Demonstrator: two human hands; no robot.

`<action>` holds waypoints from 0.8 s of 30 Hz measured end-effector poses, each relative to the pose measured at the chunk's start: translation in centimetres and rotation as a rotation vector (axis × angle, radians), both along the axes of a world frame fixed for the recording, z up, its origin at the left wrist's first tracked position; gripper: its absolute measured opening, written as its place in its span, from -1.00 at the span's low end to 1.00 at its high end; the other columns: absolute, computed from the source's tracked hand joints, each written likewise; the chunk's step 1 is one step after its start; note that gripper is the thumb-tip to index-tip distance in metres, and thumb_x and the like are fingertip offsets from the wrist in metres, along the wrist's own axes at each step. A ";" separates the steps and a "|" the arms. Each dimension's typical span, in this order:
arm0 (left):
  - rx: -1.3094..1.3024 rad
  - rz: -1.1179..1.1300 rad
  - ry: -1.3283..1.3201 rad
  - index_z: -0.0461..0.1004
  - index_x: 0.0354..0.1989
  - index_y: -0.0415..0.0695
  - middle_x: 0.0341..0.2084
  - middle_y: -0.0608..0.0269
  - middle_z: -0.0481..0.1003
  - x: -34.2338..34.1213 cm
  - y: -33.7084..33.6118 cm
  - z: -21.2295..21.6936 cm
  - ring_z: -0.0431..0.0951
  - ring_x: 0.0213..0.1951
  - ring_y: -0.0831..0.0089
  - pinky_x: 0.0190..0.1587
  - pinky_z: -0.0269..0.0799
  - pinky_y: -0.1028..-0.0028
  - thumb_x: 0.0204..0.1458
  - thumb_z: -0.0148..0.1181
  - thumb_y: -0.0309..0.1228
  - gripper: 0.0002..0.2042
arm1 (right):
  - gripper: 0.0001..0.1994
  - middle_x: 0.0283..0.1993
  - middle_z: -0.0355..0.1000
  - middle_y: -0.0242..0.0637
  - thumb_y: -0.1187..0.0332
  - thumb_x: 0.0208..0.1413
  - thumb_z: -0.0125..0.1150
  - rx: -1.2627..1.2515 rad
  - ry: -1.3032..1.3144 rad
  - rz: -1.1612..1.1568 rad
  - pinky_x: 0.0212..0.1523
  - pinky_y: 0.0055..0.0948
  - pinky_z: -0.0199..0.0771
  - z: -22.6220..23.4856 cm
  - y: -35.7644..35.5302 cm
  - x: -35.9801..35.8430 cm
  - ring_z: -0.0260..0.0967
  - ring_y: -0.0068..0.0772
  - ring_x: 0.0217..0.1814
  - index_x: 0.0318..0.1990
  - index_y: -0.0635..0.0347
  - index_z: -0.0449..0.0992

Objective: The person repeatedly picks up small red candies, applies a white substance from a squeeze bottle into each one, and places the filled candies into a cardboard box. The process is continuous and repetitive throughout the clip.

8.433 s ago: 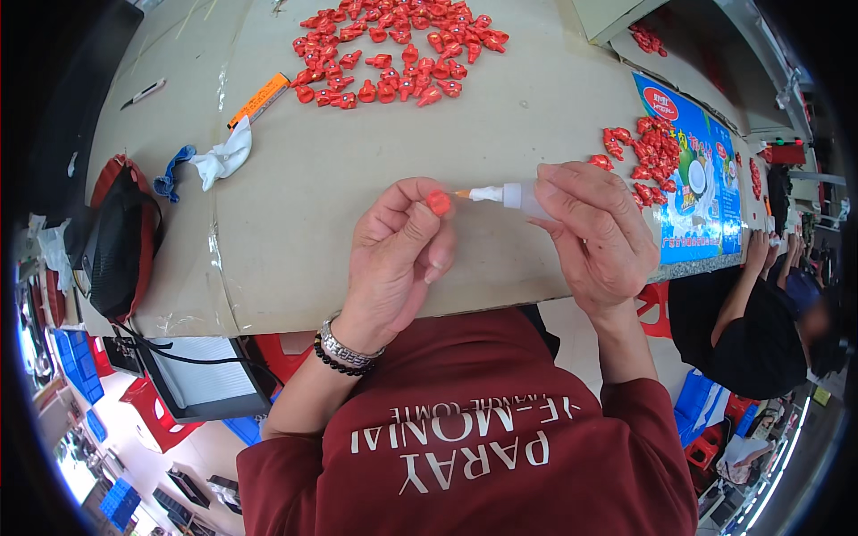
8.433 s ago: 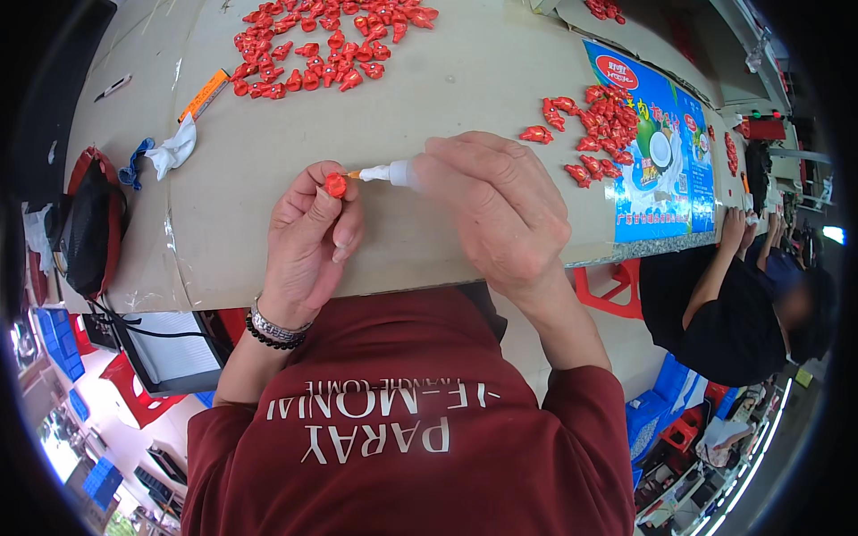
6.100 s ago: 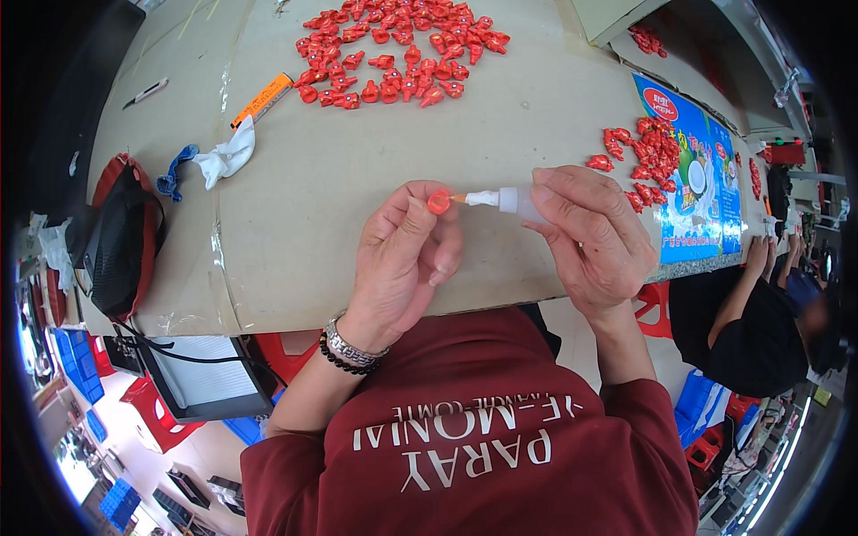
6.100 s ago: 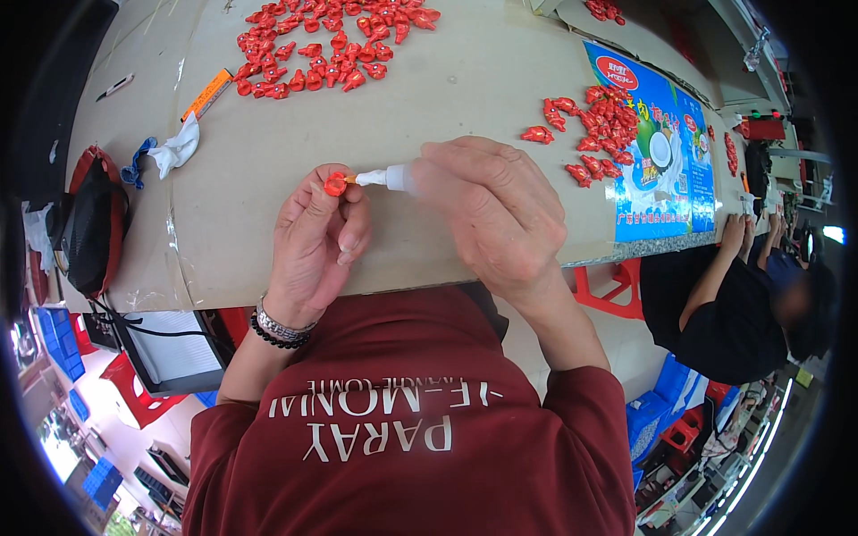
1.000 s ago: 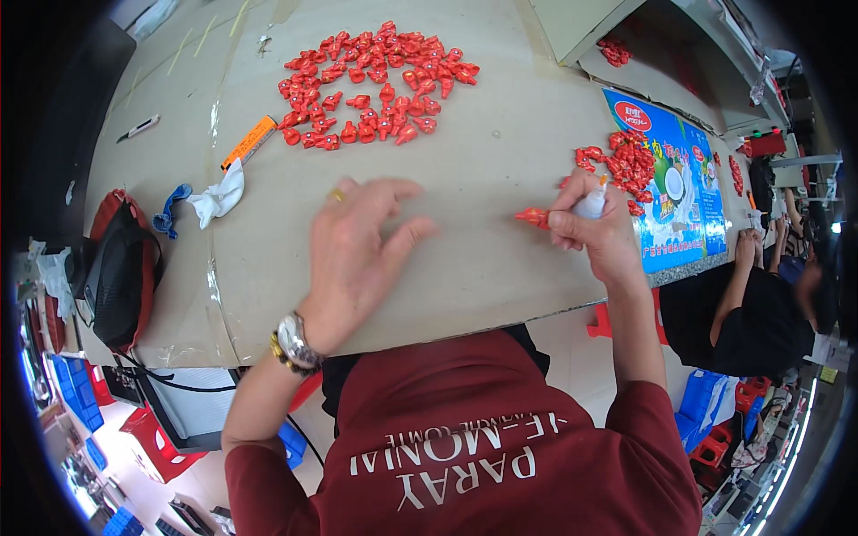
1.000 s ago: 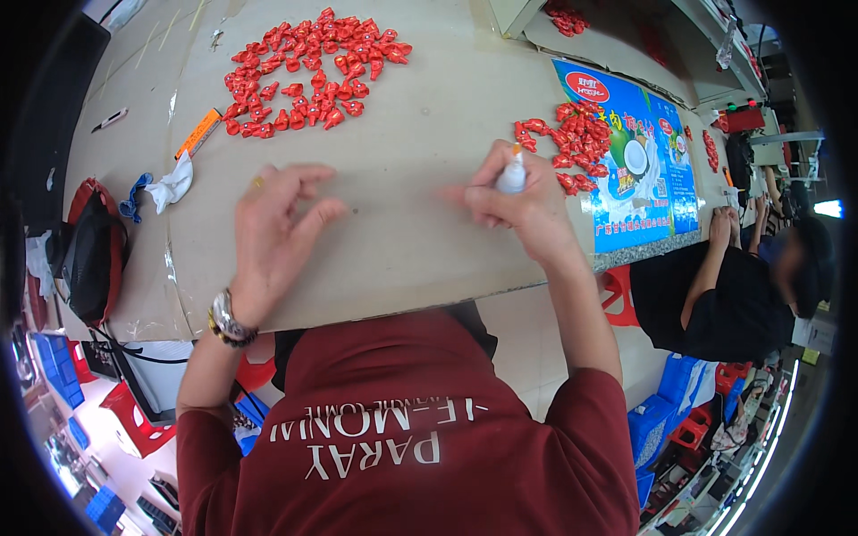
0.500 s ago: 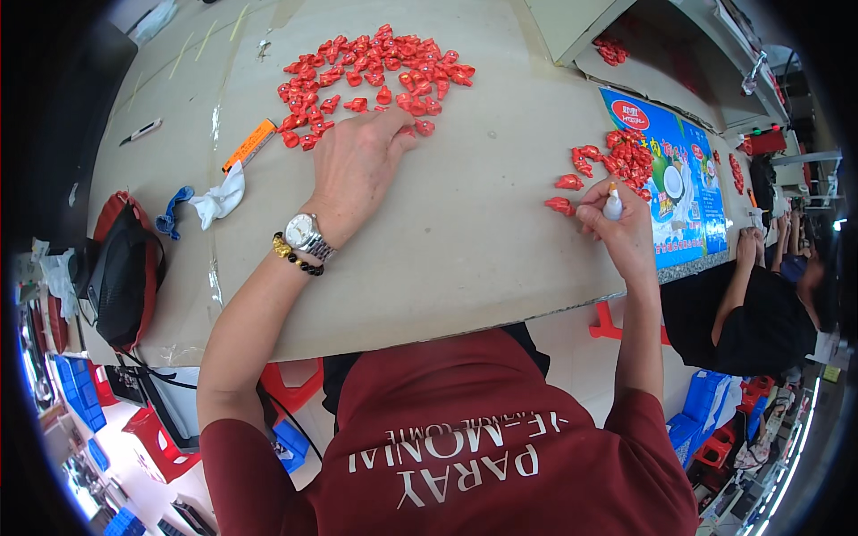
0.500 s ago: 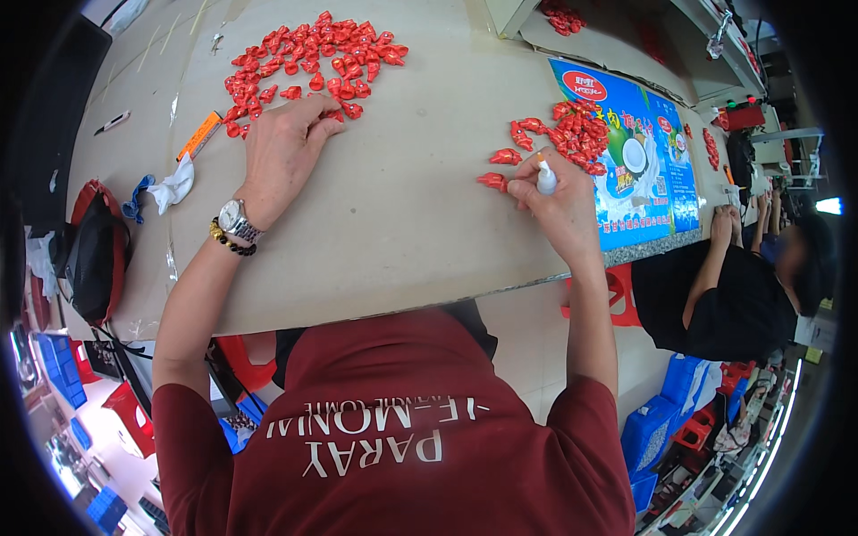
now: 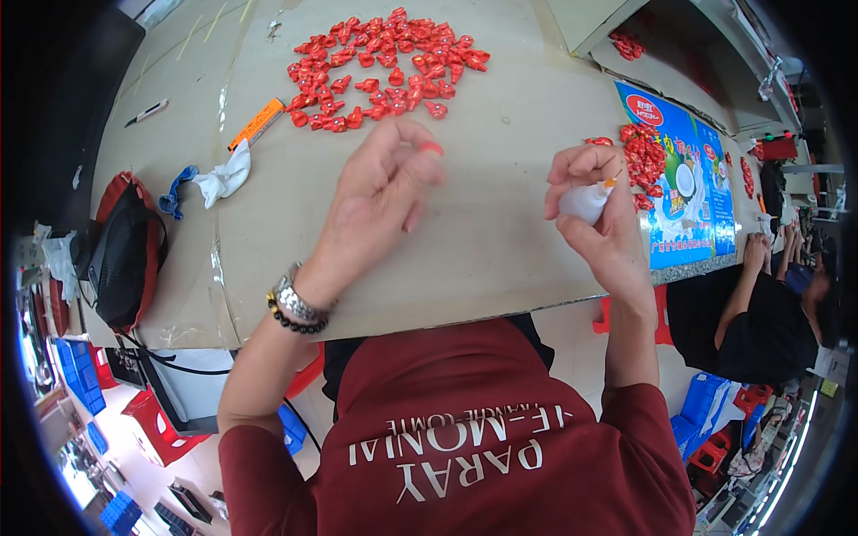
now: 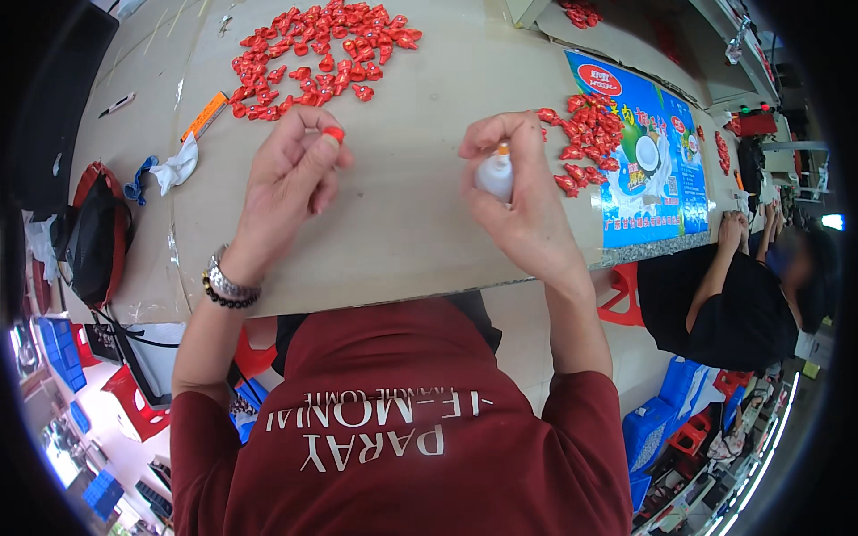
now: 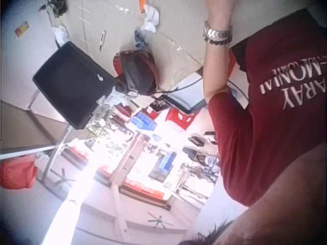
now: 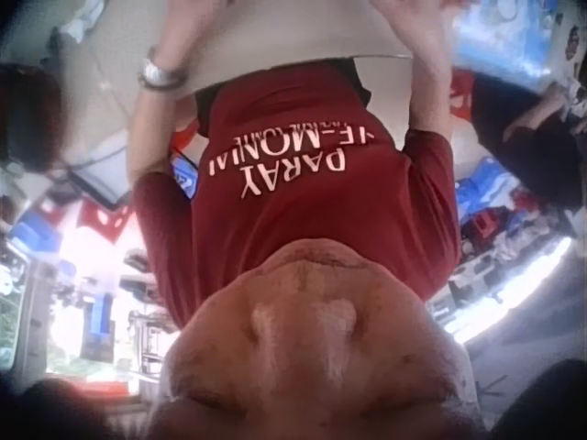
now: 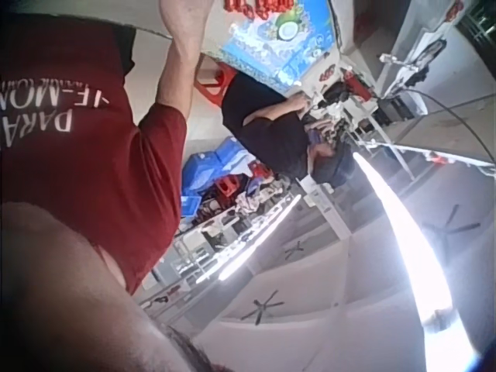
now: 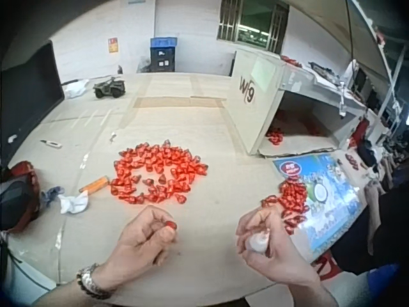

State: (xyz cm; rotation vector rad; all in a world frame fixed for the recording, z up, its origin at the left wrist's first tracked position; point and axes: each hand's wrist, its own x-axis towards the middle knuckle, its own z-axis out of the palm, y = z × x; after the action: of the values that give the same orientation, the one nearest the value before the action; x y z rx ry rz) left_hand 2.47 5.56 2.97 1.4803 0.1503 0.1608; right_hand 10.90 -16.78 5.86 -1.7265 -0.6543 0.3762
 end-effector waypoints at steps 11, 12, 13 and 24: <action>-0.975 0.074 0.102 0.35 -0.20 -0.14 -0.39 0.35 0.36 -4.4 -3.6 -2.7 0.22 -0.62 0.71 -0.68 0.05 0.71 0.23 -0.05 -0.27 -0.81 | -0.57 -0.29 0.41 -0.19 0.78 -0.13 0.09 -0.125 -0.639 -0.039 -0.33 -0.45 0.45 -0.5 2.3 -1.8 0.44 -0.30 -0.30 -0.05 0.30 0.24; -0.976 0.062 0.085 0.34 -0.21 -0.14 -0.39 0.36 0.36 -4.5 -3.6 -2.9 0.22 -0.63 0.70 -0.68 0.06 0.70 0.24 -0.06 -0.26 -0.80 | -0.57 -0.30 0.42 -0.18 0.79 -0.13 0.08 -0.059 -0.620 -0.082 -0.34 -0.45 0.45 -1.1 2.3 -1.9 0.45 -0.30 -0.34 -0.06 0.33 0.22; -0.976 0.051 0.069 0.34 -0.22 -0.13 -0.40 0.36 0.36 -4.5 -3.5 -3.1 0.23 -0.63 0.69 -0.68 0.06 0.69 0.24 -0.07 -0.26 -0.80 | -0.57 -0.25 0.42 -0.19 0.77 -0.11 0.11 -0.092 -0.561 -0.089 -0.27 -0.45 0.45 -1.1 2.2 -2.1 0.44 -0.33 -0.27 -0.06 0.30 0.20; -0.990 0.058 0.086 0.35 -0.21 -0.12 -0.41 0.39 0.39 -4.9 -3.5 -3.3 0.22 -0.67 0.66 -0.69 0.07 0.67 0.25 -0.08 -0.24 -0.79 | -0.67 -0.17 0.38 -0.21 0.60 -0.13 0.32 -0.304 -0.618 0.022 -0.15 -0.42 0.39 -0.3 2.3 -2.3 0.37 -0.33 -0.13 -0.17 0.29 0.36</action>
State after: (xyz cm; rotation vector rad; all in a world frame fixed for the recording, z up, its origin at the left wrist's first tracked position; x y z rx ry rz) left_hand -2.47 2.10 -0.33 0.4962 0.2913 0.0493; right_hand 8.60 -14.50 5.58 -2.1461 -1.1011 -0.0635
